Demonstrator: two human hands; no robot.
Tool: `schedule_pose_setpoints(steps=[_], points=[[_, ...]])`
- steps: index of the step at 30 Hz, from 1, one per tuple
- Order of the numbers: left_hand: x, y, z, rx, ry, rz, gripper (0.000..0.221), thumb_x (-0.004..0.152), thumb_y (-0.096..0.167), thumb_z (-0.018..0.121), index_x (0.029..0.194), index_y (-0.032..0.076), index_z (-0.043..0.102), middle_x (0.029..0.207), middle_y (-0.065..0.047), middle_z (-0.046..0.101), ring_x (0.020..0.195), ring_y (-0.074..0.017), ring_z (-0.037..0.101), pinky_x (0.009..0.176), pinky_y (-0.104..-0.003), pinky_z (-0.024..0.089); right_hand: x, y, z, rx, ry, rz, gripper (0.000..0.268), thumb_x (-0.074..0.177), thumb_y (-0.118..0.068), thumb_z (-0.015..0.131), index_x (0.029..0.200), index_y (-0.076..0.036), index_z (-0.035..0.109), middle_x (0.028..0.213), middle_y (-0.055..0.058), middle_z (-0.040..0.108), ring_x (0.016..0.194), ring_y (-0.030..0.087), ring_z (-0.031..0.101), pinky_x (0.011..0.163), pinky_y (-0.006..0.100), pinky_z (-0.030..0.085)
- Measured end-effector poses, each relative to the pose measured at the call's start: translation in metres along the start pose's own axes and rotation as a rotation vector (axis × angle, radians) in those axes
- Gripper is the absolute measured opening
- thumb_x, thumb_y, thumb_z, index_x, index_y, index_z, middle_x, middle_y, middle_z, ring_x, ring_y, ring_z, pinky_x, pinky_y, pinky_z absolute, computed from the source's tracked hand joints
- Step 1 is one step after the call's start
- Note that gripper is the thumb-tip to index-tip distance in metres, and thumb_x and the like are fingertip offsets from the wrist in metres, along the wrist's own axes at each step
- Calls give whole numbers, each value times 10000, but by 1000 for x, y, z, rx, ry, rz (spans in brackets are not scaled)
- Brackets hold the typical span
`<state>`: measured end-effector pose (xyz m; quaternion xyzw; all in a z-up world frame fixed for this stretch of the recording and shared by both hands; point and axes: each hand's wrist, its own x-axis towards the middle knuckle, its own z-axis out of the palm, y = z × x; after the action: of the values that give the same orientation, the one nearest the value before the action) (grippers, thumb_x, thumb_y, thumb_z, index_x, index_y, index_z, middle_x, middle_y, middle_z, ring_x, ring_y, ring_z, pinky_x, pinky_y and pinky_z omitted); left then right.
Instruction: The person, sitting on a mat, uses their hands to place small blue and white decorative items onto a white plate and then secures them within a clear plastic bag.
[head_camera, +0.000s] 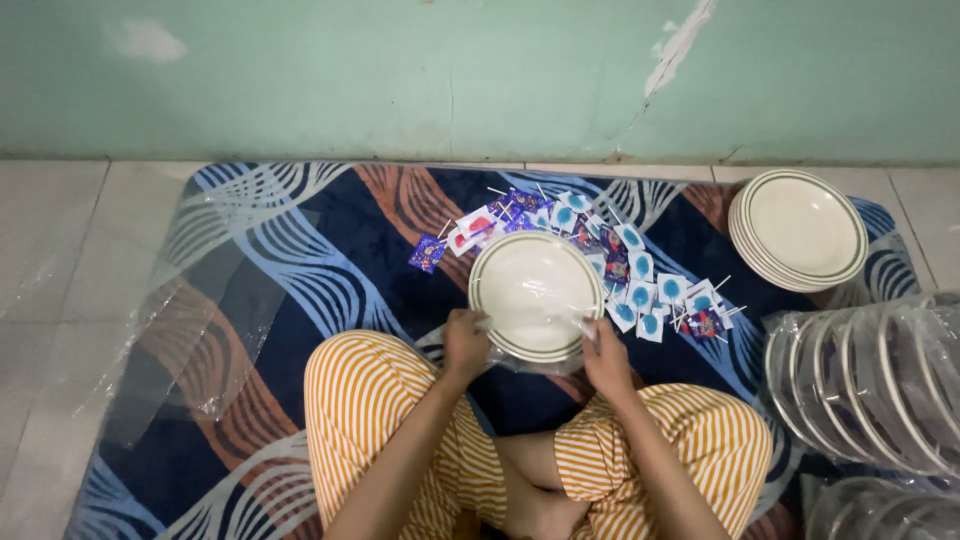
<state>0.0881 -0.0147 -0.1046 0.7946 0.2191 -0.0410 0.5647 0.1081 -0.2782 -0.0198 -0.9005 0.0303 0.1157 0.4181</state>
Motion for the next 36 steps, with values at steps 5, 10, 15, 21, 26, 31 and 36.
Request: schedule_pose_setpoints(steps=[5,10,15,21,26,31,36], points=[[-27,-10,-20,350,-159,16,311,866,58,596,1142,3,729,1207,-229,632,1134,-425,651,978,-479,569,-37,43,12,-83,8,-116,152,915,-174,661,1009,-129,551,1023,240,714,1024,466,688,873,538,539],[-48,34,-37,653,-311,2,274,904,114,651,1158,60,738,1261,-189,633,1154,-375,670,948,-456,583,-34,39,5,-225,22,-211,262,863,-202,733,1018,-90,553,1042,258,650,1089,498,634,996,595,488],[-28,47,-45,861,-75,324,365,934,214,697,1295,206,648,1166,-104,564,1163,-348,636,798,-500,623,-6,61,10,-258,223,-57,300,901,-285,760,1070,-181,535,1041,110,593,1009,430,681,884,525,561],[-40,60,-46,948,-315,542,480,930,-17,601,1339,183,449,1335,-130,508,1291,-358,552,997,-495,521,-19,40,9,-306,243,-234,459,813,-80,765,1160,-159,475,1238,140,497,1011,458,676,852,542,595],[-58,48,-39,990,21,1019,249,850,26,723,1046,145,626,1025,-62,526,1002,-262,616,842,-412,531,-32,46,23,-642,389,-650,245,854,-120,678,1050,-132,531,1098,127,565,957,354,671,773,435,571],[-51,48,-30,883,331,1097,28,952,173,642,959,195,659,849,-5,574,820,-209,663,647,-332,552,-32,27,19,-582,563,-601,143,864,-134,731,944,-131,611,832,74,642,826,288,686,735,375,552],[-31,42,-26,841,579,1100,79,945,272,659,876,235,649,778,30,605,702,-184,678,583,-298,549,-55,5,22,-655,558,-1203,187,892,-71,630,1028,-194,668,1239,186,622,1219,454,614,962,565,509]])
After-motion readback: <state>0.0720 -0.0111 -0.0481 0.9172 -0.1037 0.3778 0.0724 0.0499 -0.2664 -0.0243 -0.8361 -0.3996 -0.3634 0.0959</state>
